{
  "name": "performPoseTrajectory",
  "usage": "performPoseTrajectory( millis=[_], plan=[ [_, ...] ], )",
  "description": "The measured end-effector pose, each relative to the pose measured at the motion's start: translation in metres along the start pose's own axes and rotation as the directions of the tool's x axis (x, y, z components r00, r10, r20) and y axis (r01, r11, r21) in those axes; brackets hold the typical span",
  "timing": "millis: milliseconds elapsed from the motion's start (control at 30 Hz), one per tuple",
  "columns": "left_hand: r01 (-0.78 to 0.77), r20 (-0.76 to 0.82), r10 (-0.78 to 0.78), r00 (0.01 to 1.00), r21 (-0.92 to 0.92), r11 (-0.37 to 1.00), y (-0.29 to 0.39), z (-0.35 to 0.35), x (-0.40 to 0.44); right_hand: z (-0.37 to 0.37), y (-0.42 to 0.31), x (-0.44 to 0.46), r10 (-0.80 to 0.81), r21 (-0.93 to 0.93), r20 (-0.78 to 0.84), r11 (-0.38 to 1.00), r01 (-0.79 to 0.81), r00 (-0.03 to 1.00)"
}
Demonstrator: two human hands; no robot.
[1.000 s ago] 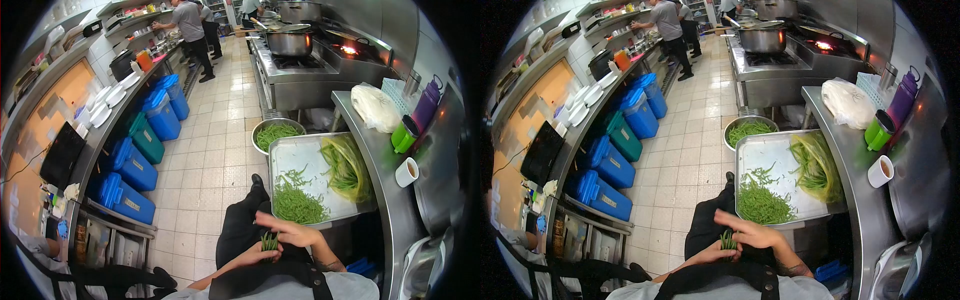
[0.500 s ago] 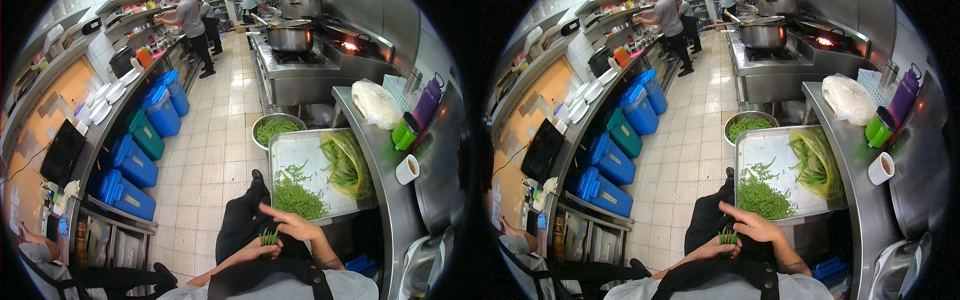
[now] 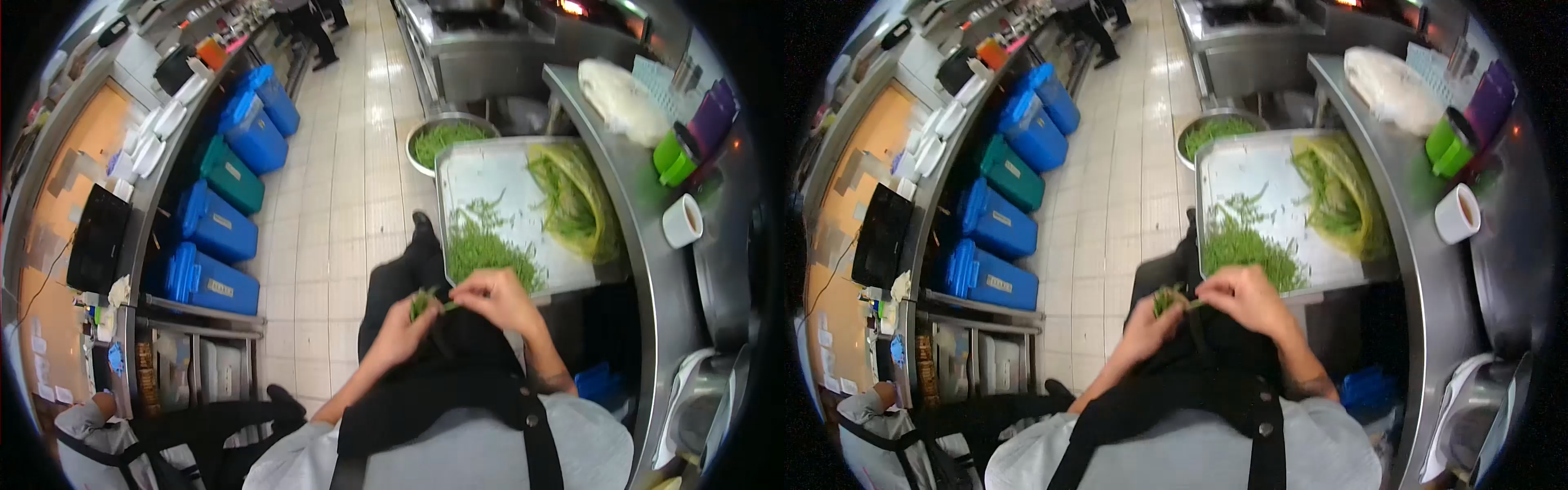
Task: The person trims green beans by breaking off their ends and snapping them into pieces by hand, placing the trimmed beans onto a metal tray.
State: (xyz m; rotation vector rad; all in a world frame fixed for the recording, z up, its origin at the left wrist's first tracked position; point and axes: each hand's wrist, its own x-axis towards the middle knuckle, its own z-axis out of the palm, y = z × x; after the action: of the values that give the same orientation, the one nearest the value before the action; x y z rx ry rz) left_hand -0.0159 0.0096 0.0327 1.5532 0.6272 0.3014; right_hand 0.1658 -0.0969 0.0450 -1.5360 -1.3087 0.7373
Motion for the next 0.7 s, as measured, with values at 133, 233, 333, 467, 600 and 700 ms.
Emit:
performPoseTrajectory(
  millis=[133,233,333,467,600,700],
  plan=[
    [0.128,-0.036,-0.137,0.99,-0.198,0.972,0.011,-0.009,0.003,0.002,-0.006,-0.001,-0.119,-0.124,-0.071,0.986,0.11,0.99],
    [0.142,-0.005,-0.151,0.988,-0.314,0.939,0.011,-0.013,0.007,0.005,-0.001,-0.001,-0.207,-0.172,-0.106,0.967,0.187,0.973],
    [0.133,0.008,-0.136,0.991,-0.257,0.957,0.01,-0.012,0.008,0.006,-0.002,-0.001,-0.219,-0.195,-0.129,0.962,0.192,0.967],
    [0.096,-0.029,-0.098,0.995,-0.057,0.994,0.005,-0.007,0.006,0.011,0.007,-0.002,-0.237,-0.31,-0.14,0.932,0.185,0.961],
    [0.042,-0.072,-0.033,0.997,0.13,0.991,-0.003,-0.009,0.007,0.01,0.011,-0.005,-0.209,-0.355,0.056,0.91,0.215,0.976],
    [0.08,-0.035,-0.078,0.996,0.063,0.995,0.0,-0.006,0.004,0.019,0.012,-0.003,-0.231,-0.341,0.156,0.9,0.272,0.96]
  ],
)
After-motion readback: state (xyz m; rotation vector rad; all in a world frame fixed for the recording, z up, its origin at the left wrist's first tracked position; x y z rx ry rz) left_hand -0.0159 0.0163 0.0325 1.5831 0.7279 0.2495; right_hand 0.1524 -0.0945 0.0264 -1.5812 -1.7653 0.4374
